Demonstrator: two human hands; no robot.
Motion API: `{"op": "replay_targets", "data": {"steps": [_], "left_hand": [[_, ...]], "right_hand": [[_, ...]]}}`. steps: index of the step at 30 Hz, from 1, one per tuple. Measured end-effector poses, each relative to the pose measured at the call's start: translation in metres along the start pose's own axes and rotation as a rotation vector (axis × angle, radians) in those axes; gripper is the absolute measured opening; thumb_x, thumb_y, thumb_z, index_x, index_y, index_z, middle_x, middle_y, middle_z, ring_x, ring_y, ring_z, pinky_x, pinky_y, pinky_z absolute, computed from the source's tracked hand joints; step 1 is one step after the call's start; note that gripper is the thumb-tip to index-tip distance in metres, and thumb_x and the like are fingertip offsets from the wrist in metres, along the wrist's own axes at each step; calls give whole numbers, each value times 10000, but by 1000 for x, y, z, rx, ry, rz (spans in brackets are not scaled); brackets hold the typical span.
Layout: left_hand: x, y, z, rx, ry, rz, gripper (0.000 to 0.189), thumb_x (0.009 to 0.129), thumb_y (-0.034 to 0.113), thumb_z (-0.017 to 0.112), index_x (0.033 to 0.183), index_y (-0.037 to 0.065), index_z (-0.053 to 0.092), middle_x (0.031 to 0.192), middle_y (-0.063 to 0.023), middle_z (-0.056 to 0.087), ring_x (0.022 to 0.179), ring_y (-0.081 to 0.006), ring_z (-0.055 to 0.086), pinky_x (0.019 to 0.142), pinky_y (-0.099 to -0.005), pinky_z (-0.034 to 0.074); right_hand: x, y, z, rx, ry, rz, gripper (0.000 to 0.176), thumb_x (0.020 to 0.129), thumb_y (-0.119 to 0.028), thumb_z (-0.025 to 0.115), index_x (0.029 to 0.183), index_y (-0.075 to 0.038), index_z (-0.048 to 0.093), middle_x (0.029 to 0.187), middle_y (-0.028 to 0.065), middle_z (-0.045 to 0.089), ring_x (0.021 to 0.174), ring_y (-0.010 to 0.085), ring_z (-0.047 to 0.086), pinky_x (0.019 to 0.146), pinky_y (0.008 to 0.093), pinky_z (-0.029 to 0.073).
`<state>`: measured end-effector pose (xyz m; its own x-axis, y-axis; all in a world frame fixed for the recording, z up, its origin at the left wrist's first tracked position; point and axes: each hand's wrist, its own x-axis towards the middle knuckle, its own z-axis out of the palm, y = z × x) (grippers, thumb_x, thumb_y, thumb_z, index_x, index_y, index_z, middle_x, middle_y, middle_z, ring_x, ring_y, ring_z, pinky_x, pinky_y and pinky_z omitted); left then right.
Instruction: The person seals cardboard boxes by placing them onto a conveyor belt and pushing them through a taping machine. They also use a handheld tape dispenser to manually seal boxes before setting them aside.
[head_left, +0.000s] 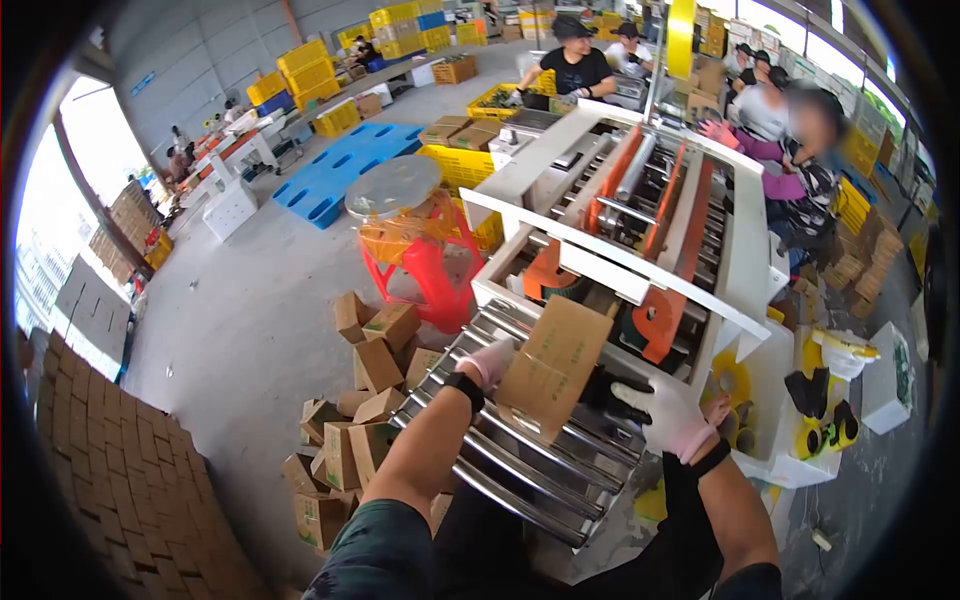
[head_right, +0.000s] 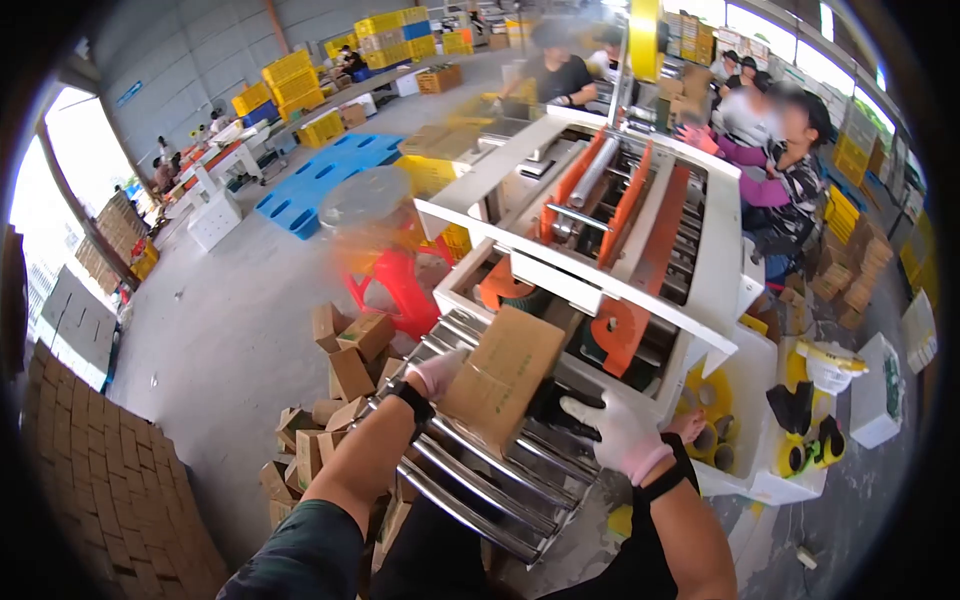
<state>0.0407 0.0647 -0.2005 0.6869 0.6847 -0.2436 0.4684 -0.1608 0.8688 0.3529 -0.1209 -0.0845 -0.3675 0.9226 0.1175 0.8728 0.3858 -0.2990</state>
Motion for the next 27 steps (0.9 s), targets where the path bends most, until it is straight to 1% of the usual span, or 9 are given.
{"op": "replay_targets", "data": {"steps": [2,4,6,8,10,12,14,21,27], "left_hand": [[-21,-15,16,176,244,-2,377,842,270,695,1164,76,670,1002,-123,719,885,-253,707,705,-357,558],[-40,-12,15,538,93,-148,400,869,301,650,1190,62,644,1018,-158,709,904,-283,707,719,-385,559],[-97,48,10,52,282,-380,480,914,377,598,1262,48,578,1020,-182,698,901,-316,698,771,-398,549],[-130,92,6,-116,418,-310,495,956,404,595,1268,24,538,989,-144,691,877,-292,690,778,-390,553],[-152,120,21,202,429,-103,743,906,510,632,1429,44,387,1090,-198,680,1036,-347,662,881,-407,527],[-177,186,44,483,242,-319,1092,738,687,699,1515,72,240,1373,-320,442,1190,-454,540,976,-463,468],[-175,183,60,594,267,-326,1193,663,717,730,1534,87,213,1444,-331,318,1248,-479,475,976,-475,466],[-174,192,65,667,277,-402,1219,618,689,767,1550,140,205,1452,-280,333,1284,-445,446,989,-497,449],[-175,191,71,671,325,-409,1185,623,652,777,1551,181,212,1462,-252,341,1286,-430,450,996,-505,447]], "right_hand": [[-11,-14,9,106,77,-28,554,739,-143,721,1267,-292,643,906,181,565,797,369,611,742,432,513],[-23,-39,5,49,-14,23,538,729,-132,716,1240,-288,657,895,183,568,798,376,617,737,448,516],[-35,-60,7,-15,-28,32,538,695,-123,716,1216,-252,676,845,175,534,768,382,595,667,452,489],[-43,-74,8,-35,-52,31,544,687,-103,714,1208,-257,679,826,165,520,768,373,601,664,450,490],[-47,-84,16,0,-36,12,586,669,-109,730,1230,-263,663,918,186,564,836,379,615,717,444,510],[-48,-83,27,1,-67,2,655,656,-134,760,1280,-283,630,1033,219,596,950,397,629,799,444,528],[-47,-89,26,84,-66,56,617,669,-182,754,1269,-273,642,1000,213,607,890,397,641,787,435,536],[-44,-88,17,217,-116,93,596,685,-269,728,1276,-262,646,853,218,607,836,403,637,757,447,516],[-46,-84,23,383,-249,187,708,662,-134,729,1352,-184,581,1035,219,686,940,323,675,871,351,511]]}}
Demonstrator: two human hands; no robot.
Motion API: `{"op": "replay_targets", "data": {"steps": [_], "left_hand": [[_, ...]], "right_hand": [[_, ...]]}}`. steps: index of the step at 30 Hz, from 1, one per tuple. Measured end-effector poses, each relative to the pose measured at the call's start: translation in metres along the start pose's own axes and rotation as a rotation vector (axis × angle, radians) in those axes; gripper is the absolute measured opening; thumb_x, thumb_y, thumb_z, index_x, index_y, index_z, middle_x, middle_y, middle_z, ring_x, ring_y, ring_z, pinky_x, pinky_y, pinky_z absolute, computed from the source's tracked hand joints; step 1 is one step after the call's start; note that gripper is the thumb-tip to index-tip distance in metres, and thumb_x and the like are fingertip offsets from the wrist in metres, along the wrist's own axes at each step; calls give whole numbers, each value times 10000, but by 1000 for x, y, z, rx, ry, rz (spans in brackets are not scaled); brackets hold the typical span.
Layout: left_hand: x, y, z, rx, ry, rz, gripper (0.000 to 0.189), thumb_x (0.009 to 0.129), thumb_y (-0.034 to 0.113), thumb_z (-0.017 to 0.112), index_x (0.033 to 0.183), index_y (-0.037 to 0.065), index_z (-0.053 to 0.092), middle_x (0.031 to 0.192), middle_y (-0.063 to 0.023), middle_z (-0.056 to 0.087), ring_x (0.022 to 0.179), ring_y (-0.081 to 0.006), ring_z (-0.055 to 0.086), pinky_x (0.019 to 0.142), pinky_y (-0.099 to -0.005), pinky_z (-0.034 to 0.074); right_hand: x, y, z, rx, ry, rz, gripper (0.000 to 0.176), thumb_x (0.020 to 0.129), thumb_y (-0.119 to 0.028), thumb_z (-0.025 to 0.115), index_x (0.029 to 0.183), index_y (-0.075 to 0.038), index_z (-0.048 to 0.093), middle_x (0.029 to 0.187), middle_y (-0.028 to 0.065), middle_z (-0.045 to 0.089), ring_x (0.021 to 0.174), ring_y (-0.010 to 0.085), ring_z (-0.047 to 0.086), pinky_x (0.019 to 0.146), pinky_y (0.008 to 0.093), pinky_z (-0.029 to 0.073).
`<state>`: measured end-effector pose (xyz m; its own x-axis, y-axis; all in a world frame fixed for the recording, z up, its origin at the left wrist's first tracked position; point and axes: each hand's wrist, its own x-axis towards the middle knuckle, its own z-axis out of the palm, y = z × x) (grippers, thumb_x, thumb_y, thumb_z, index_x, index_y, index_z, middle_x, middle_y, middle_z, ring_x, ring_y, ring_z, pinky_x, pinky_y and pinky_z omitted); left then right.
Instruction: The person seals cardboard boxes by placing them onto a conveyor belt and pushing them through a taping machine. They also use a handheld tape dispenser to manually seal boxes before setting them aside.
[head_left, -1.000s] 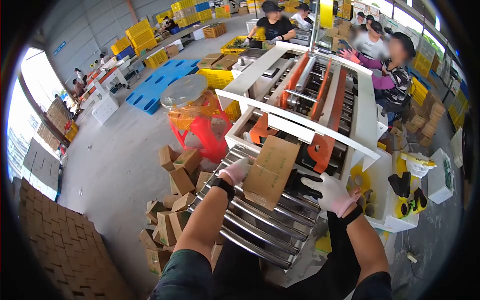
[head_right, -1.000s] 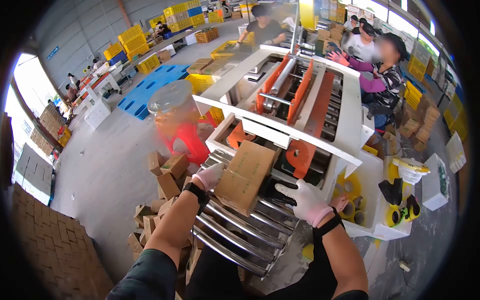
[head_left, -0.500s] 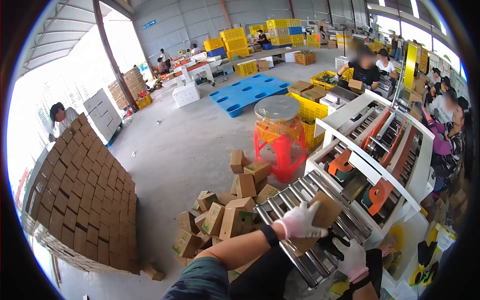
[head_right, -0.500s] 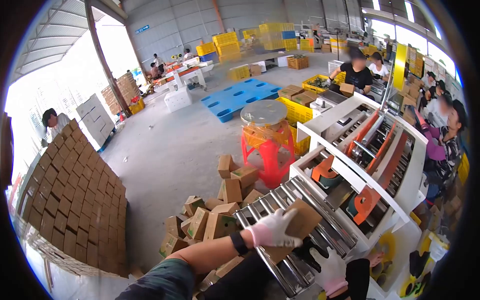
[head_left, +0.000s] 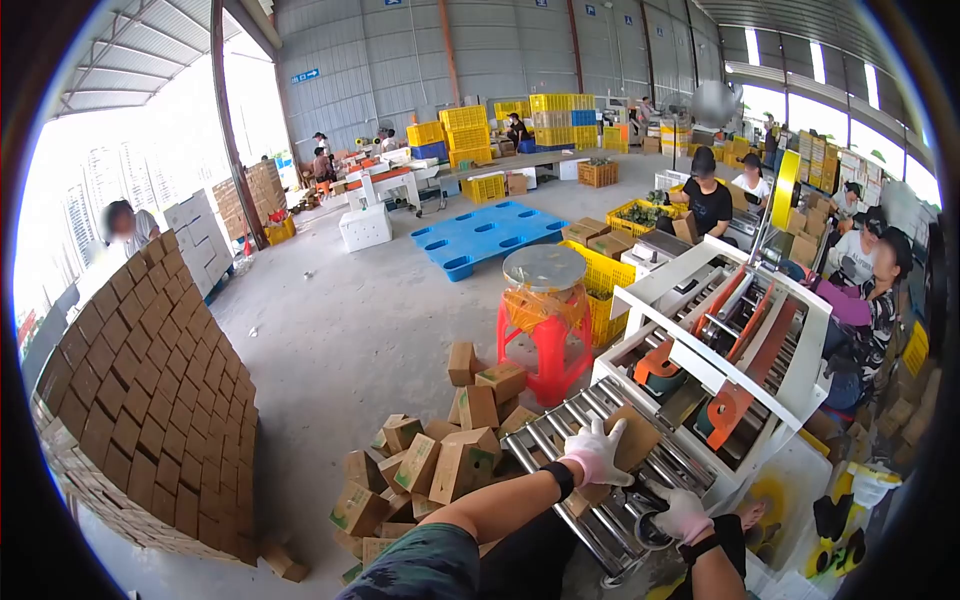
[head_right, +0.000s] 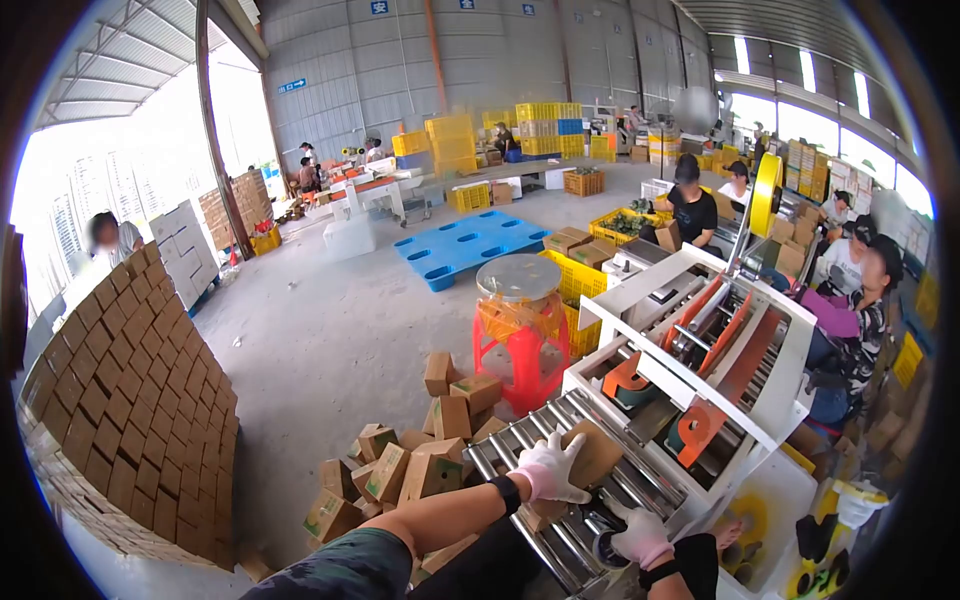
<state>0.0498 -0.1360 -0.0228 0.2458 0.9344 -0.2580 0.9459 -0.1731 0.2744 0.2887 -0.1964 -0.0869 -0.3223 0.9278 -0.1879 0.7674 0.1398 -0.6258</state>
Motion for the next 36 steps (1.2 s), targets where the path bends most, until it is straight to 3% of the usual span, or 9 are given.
{"op": "replay_targets", "data": {"steps": [2,8,12,15,17,19,23,25,36], "left_hand": [[-3,0,-1,17,-11,15,1180,623,650,777,1551,190,213,1464,-250,341,1282,-426,458,999,-507,445],[-6,-23,6,-52,90,80,1128,633,621,764,1530,172,250,1416,-257,410,1256,-433,486,991,-478,461],[-43,-98,-4,-196,191,-182,1106,636,631,772,1487,112,292,1340,-283,462,1208,-444,521,978,-473,471],[-82,-147,-2,13,318,-437,1075,663,637,750,1493,130,292,1352,-226,448,1190,-405,538,940,-483,493],[-96,-168,23,383,662,-320,978,714,641,717,1458,113,364,1297,-226,480,1198,-408,529,950,-481,485],[-104,-134,14,-174,354,-188,845,821,651,635,1416,87,433,1327,-224,509,1214,-375,528,1028,-433,436],[-92,-72,91,-1585,-587,-98,646,955,591,494,1335,70,529,1278,-117,589,1144,-227,572,943,-371,482],[-81,-41,134,-1910,-617,206,613,947,572,524,1321,87,545,1242,-71,621,1128,-198,586,907,-368,503],[-74,-15,189,-2037,-689,178,340,1030,255,490,1228,0,598,1113,-87,680,986,-195,658,876,-349,540]], "right_hand": [[3,15,14,124,-78,22,675,674,-198,691,1340,-179,585,1079,251,666,1023,364,655,900,389,510],[-20,-4,7,-213,-2,-7,691,653,-192,714,1334,-182,596,1084,232,668,1000,354,660,888,355,508],[-59,-14,-9,-105,14,-71,625,656,-261,723,1277,-247,648,911,201,644,854,391,638,804,383,526],[-74,-15,-3,-145,90,-94,627,654,-337,759,1268,-265,655,856,180,620,795,373,635,737,395,523],[-74,-27,-1,-171,106,-143,622,662,-354,783,1268,-304,653,844,160,598,753,342,636,677,397,517],[-77,-54,-3,-213,133,-223,615,671,-331,785,1271,-322,649,857,157,599,750,334,637,666,395,519],[-78,-65,3,-219,223,-418,624,664,-239,768,1266,-345,648,871,144,605,758,328,649,674,381,531],[-89,-73,-6,-234,212,-415,625,657,-198,752,1259,-340,655,880,137,612,755,326,652,682,380,537],[-120,-51,-9,-291,243,-321,571,694,-199,739,1240,-353,668,788,125,545,661,312,621,601,389,523]]}}
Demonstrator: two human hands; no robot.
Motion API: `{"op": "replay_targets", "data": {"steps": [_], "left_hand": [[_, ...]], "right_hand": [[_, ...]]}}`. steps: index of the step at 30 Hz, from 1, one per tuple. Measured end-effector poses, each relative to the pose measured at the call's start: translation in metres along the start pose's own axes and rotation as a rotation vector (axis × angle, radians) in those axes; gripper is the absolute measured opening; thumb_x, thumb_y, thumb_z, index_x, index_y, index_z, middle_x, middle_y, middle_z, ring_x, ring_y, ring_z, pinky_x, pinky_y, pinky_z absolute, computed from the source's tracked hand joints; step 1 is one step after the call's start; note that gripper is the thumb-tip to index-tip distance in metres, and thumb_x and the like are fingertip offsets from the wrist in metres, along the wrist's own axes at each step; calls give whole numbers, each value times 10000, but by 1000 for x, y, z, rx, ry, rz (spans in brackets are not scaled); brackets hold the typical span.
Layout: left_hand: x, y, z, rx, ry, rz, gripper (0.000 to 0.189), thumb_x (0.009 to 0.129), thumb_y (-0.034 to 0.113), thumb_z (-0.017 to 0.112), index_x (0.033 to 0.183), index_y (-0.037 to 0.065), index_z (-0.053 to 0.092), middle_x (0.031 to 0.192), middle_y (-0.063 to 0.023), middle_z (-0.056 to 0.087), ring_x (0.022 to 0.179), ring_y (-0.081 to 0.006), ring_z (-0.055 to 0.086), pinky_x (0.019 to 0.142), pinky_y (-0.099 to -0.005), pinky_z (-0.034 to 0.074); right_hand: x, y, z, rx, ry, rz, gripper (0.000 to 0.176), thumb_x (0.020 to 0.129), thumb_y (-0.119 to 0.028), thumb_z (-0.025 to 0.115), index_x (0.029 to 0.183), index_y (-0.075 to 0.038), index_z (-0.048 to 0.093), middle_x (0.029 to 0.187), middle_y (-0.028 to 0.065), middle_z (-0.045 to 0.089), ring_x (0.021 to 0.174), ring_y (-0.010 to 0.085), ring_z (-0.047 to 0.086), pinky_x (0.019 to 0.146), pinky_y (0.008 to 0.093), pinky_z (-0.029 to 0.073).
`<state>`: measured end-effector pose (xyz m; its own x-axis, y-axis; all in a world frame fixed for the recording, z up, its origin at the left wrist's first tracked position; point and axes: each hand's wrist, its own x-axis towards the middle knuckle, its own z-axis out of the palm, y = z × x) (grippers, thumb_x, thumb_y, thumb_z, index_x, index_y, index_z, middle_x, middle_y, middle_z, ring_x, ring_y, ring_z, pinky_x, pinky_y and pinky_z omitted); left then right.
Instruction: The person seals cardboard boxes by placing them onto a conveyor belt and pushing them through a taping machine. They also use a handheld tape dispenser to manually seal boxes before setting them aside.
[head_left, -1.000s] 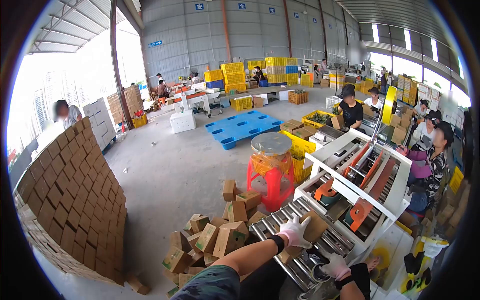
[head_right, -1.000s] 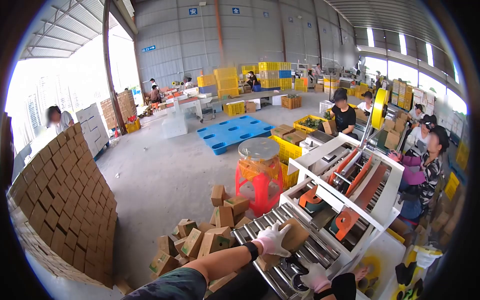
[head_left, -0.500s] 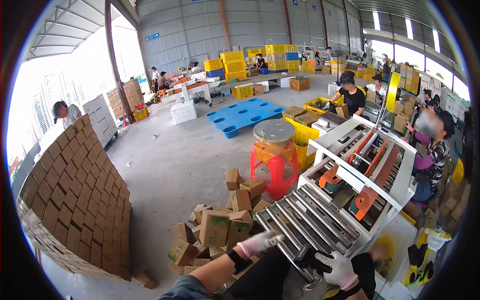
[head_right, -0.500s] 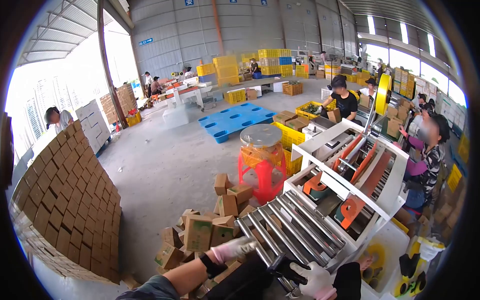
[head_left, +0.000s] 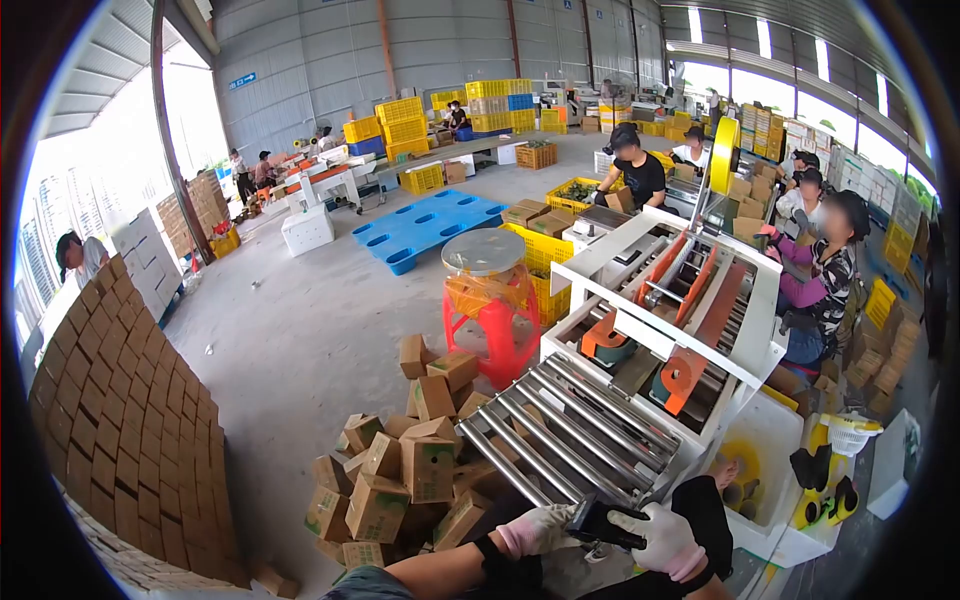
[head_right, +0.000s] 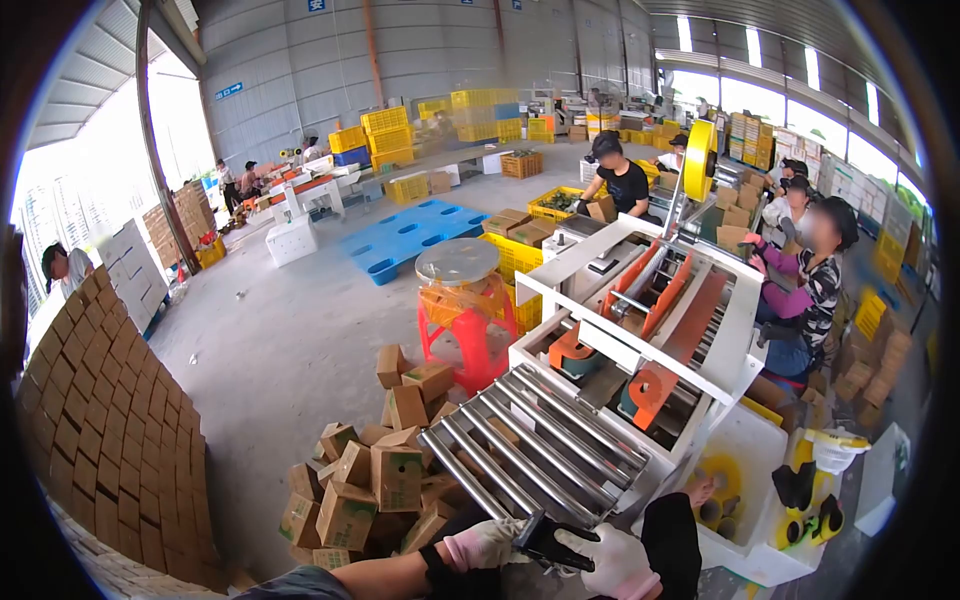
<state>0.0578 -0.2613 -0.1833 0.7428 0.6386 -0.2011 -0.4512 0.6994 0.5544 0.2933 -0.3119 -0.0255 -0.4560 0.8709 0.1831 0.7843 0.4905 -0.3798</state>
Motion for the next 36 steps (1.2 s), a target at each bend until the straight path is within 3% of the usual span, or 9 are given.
{"op": "replay_targets", "data": {"steps": [5,12,13,14,16,18,22,28,36], "left_hand": [[-7,6,7,30,144,-50,237,1013,162,512,1129,4,644,995,-53,697,867,-149,658,786,-314,556],[6,25,23,692,529,28,207,1002,116,510,1097,-2,651,908,-45,685,767,-149,639,690,-289,537],[-5,46,17,471,358,110,186,987,110,525,1062,-13,643,901,-58,685,763,-159,635,656,-306,531],[16,49,-85,-69,-172,220,208,980,165,531,1011,-13,634,852,-66,671,738,-170,631,631,-321,530],[-39,122,-38,433,546,154,108,931,120,600,924,34,666,807,-46,624,699,-223,623,615,-330,548],[-56,158,3,448,745,198,111,959,66,569,974,-26,629,858,-81,650,679,-152,607,615,-272,516],[-22,213,44,849,612,302,133,977,76,530,969,-20,623,747,-39,637,587,-92,566,488,-219,427],[51,280,75,887,587,365,158,992,114,542,1001,-9,641,743,-27,646,598,-76,556,539,-222,453],[165,278,-65,1252,692,302,143,942,69,552,949,14,683,718,-33,641,622,-104,581,564,-270,475]], "right_hand": [[-2,-4,-3,-5,2,-4,586,683,-189,727,1236,-373,666,771,119,527,646,315,613,580,395,517],[-4,5,-4,-29,-33,-54,534,698,-264,749,1218,-362,675,845,130,577,707,319,638,630,407,535],[-6,7,-10,-46,-73,-45,499,725,-318,767,1214,-358,676,889,134,604,739,318,655,656,410,545],[-11,11,-20,-17,-22,-45,466,715,-327,774,1174,-342,699,808,127,587,701,319,639,619,412,525],[-39,38,-35,-53,-20,-3,471,697,-224,728,1153,-342,711,720,105,531,651,303,587,567,408,473],[-59,58,-46,-61,15,-26,509,672,-171,694,1152,-343,709,699,99,498,629,293,553,548,410,437],[-50,55,-69,-129,54,26,551,631,-131,686,1151,-311,711,713,104,457,625,295,524,549,418,416],[-8,85,-87,-221,259,93,565,655,-67,659,1176,-280,699,789,130,516,692,331,571,607,426,468],[57,156,-35,-85,52,184,661,699,-35,627,1295,-320,626,907,156,559,872,361,596,753,419,503]]}}
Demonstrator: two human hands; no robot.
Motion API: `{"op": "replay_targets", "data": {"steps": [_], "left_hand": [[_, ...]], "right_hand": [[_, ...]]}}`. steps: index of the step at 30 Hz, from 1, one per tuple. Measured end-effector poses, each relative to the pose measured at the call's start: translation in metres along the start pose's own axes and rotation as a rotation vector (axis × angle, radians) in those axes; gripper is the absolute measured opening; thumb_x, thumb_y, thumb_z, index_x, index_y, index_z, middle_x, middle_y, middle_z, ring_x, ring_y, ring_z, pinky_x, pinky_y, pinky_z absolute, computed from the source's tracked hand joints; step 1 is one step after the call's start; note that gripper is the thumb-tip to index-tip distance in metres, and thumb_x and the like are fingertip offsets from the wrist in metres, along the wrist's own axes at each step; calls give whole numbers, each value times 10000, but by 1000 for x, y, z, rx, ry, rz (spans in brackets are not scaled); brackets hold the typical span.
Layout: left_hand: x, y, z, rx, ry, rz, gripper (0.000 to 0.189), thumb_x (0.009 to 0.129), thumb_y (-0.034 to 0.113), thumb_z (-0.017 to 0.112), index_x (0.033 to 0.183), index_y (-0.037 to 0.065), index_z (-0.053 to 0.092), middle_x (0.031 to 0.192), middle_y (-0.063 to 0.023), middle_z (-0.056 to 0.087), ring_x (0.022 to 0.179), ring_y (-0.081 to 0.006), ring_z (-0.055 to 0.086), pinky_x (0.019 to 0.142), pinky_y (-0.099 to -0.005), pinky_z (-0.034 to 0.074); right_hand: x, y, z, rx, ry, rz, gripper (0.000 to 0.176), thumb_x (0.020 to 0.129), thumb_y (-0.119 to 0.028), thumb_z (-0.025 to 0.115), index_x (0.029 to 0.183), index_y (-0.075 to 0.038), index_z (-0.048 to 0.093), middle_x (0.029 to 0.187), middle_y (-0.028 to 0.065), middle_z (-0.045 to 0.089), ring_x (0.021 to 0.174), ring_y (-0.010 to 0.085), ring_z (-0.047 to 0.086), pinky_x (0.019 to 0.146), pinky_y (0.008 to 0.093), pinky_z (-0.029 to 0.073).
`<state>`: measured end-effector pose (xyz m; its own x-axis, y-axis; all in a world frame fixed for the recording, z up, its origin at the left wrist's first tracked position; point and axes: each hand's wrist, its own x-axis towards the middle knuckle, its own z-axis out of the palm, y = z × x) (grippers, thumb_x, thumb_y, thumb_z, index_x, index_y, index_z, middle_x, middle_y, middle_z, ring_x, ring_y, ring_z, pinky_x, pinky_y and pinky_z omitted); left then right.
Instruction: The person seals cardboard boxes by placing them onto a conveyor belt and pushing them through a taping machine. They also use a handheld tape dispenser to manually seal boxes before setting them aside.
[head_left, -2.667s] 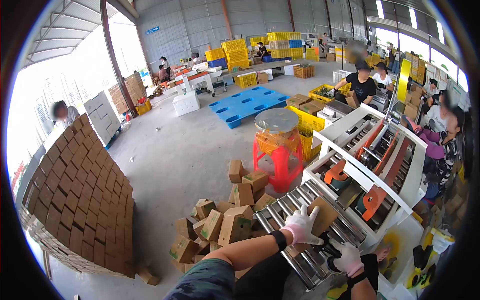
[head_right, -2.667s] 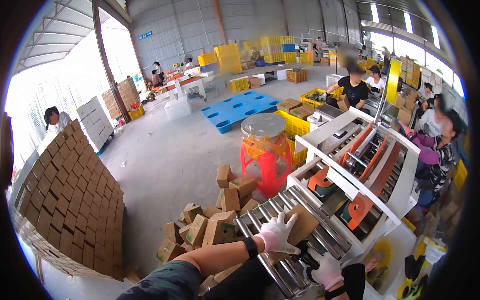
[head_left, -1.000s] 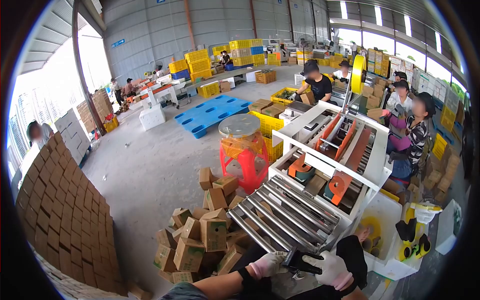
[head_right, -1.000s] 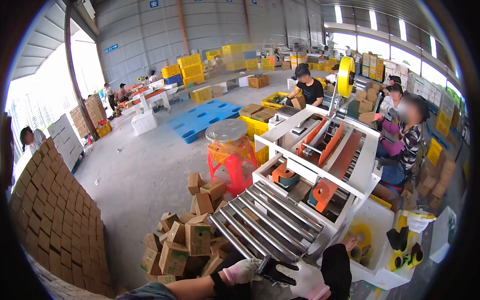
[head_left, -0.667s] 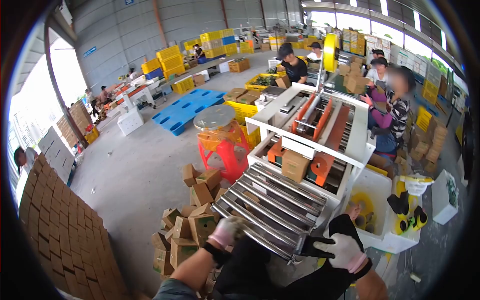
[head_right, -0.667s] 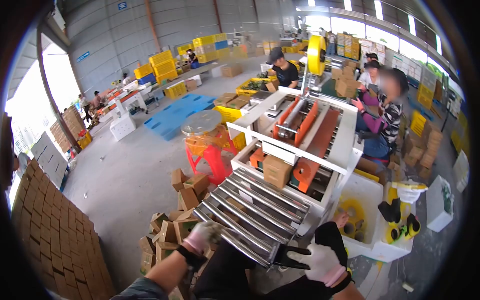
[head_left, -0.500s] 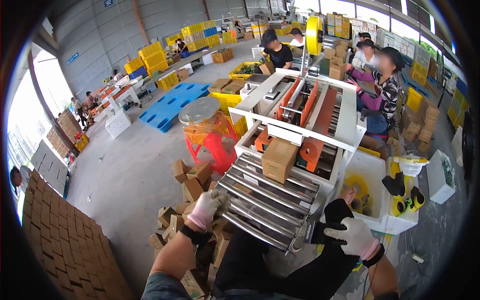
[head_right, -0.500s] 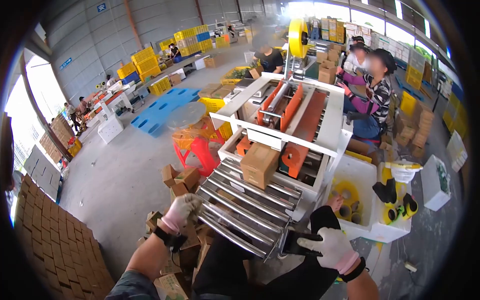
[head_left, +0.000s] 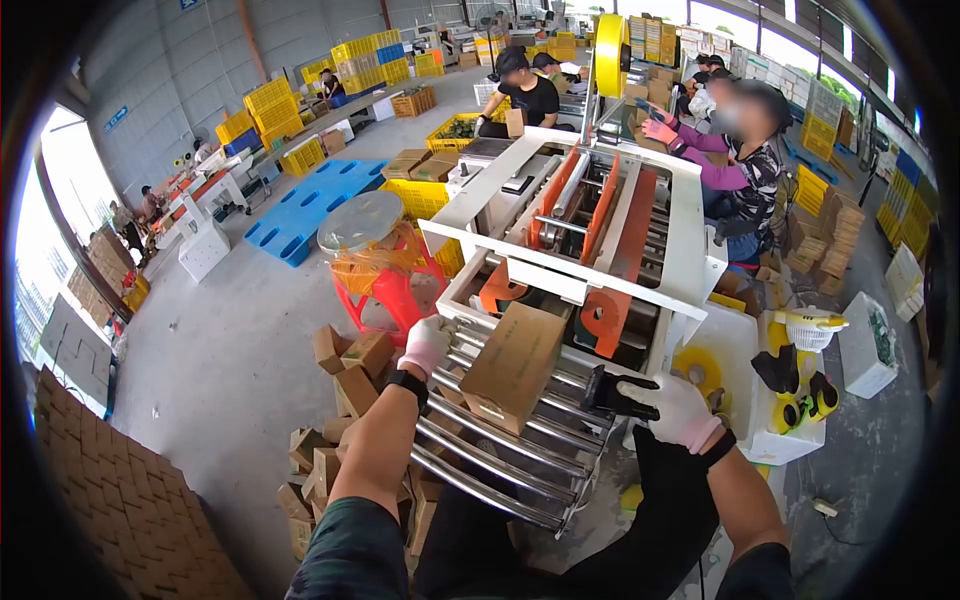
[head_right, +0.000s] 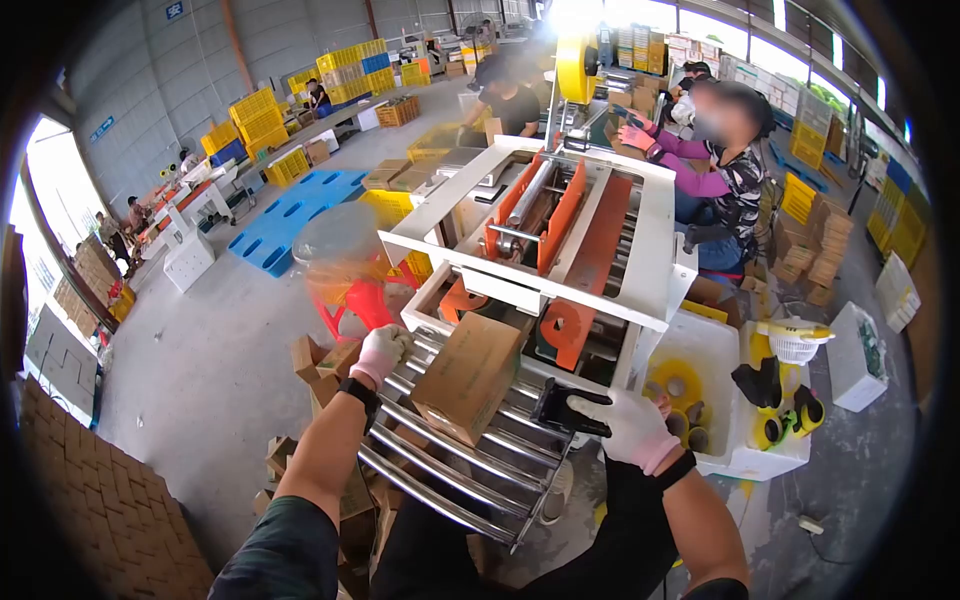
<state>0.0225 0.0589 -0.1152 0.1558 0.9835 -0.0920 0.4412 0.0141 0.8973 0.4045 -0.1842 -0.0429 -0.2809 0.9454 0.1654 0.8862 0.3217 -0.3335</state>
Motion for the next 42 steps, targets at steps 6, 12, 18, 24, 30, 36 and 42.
{"op": "replay_targets", "data": {"steps": [6,12,18,24,30,36,42], "left_hand": [[4,-52,61,9,-253,-8,230,922,199,631,1061,21,676,894,-71,715,819,-166,668,732,-319,525],[3,-137,75,-327,-412,-76,335,910,269,640,1153,40,617,1021,-129,713,970,-239,670,840,-367,516],[-90,-11,-2,93,-166,-82,667,872,479,658,1280,-24,502,1016,-220,695,1004,-342,670,865,-420,515],[-173,83,11,655,-222,-55,1272,656,699,752,1542,38,123,1357,-302,451,1215,-445,521,999,-454,455],[-179,89,14,741,-202,-72,1270,632,664,766,1557,89,115,1454,-301,343,1262,-439,483,1007,-466,451],[-223,63,-34,667,-47,-70,1211,628,614,777,1528,66,179,1328,-294,468,1200,-444,527,973,-476,469],[-289,9,-95,990,312,-92,966,739,660,690,1440,69,385,1442,-256,364,1340,-411,387,1061,-509,385]], "right_hand": [[65,-4,52,35,-236,51,708,704,-11,611,1345,-311,584,917,193,544,863,374,579,765,418,495],[55,-30,63,-22,-290,59,699,712,-58,621,1344,-353,578,940,171,561,894,333,613,774,426,514],[23,-72,76,4,-236,-1,598,720,-124,679,1277,-336,627,1000,181,578,893,367,629,775,448,525],[19,-94,95,113,-203,-11,591,705,-195,724,1282,-267,622,948,196,595,847,402,629,774,461,514],[16,-82,100,193,-257,34,580,688,-188,713,1261,-246,649,876,192,598,846,400,621,778,442,497],[-20,-106,60,71,-183,-51,572,652,-273,758,1218,-250,679,1079,268,609,897,418,639,777,439,535],[-48,-140,39,128,-79,-155,583,651,-193,771,1220,-283,684,778,163,554,685,378,614,638,418,513]]}}
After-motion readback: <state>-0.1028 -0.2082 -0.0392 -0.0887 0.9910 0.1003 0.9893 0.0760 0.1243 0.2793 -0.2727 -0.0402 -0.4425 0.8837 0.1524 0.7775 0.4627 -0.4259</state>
